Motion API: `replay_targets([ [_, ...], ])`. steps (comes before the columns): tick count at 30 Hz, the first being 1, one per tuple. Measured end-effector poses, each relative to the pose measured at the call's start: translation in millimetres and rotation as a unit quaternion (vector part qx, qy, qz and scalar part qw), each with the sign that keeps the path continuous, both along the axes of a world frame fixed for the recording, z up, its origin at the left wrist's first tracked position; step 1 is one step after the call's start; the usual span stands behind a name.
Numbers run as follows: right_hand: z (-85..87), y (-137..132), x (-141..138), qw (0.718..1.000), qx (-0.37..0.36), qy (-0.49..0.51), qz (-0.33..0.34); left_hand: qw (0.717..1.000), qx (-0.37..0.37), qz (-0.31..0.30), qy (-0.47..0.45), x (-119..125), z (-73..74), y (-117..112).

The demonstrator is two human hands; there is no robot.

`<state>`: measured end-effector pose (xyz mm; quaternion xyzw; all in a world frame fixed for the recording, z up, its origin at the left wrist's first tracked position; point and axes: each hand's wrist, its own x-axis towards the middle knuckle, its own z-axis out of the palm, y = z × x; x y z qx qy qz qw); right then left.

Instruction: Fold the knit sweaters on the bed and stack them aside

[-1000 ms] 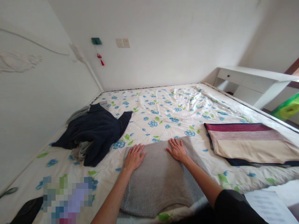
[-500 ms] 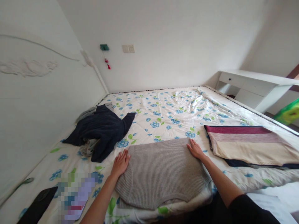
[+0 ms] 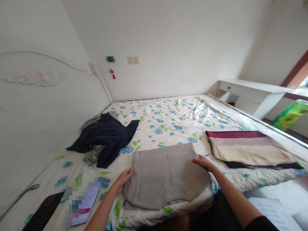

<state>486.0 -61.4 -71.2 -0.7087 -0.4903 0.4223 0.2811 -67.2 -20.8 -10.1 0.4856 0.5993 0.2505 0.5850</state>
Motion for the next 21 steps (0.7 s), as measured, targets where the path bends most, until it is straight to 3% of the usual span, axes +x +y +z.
replay_targets([
  [2,8.9,0.5,-10.1,0.999,0.011,0.043,-0.008,0.999,-0.031,-0.004,-0.025,2.1,4.5,-4.4],
  [6,31.7,4.6,-17.7,0.991,0.110,0.055,-0.044,0.996,-0.061,0.010,-0.065,6.9,14.7,-3.3],
  [10,75.8,5.8,18.4,0.981,0.165,0.081,-0.067,0.994,-0.025,-0.001,-0.102,42.3,36.5,2.2],
  [12,111.0,4.7,61.7,0.972,0.196,0.082,-0.100,0.994,0.008,-0.020,-0.107,76.0,55.2,8.2],
  [15,177.6,1.0,155.4,0.955,0.218,0.094,-0.179,0.987,0.061,-0.054,-0.137,148.6,90.5,26.3],
  [18,243.2,-7.0,266.2,0.942,0.202,0.100,-0.248,0.963,0.081,-0.102,-0.235,247.1,124.7,52.3],
  [21,281.9,-24.4,367.6,0.920,0.212,0.008,-0.329,0.940,0.029,-0.116,-0.319,350.0,143.0,71.1],
])
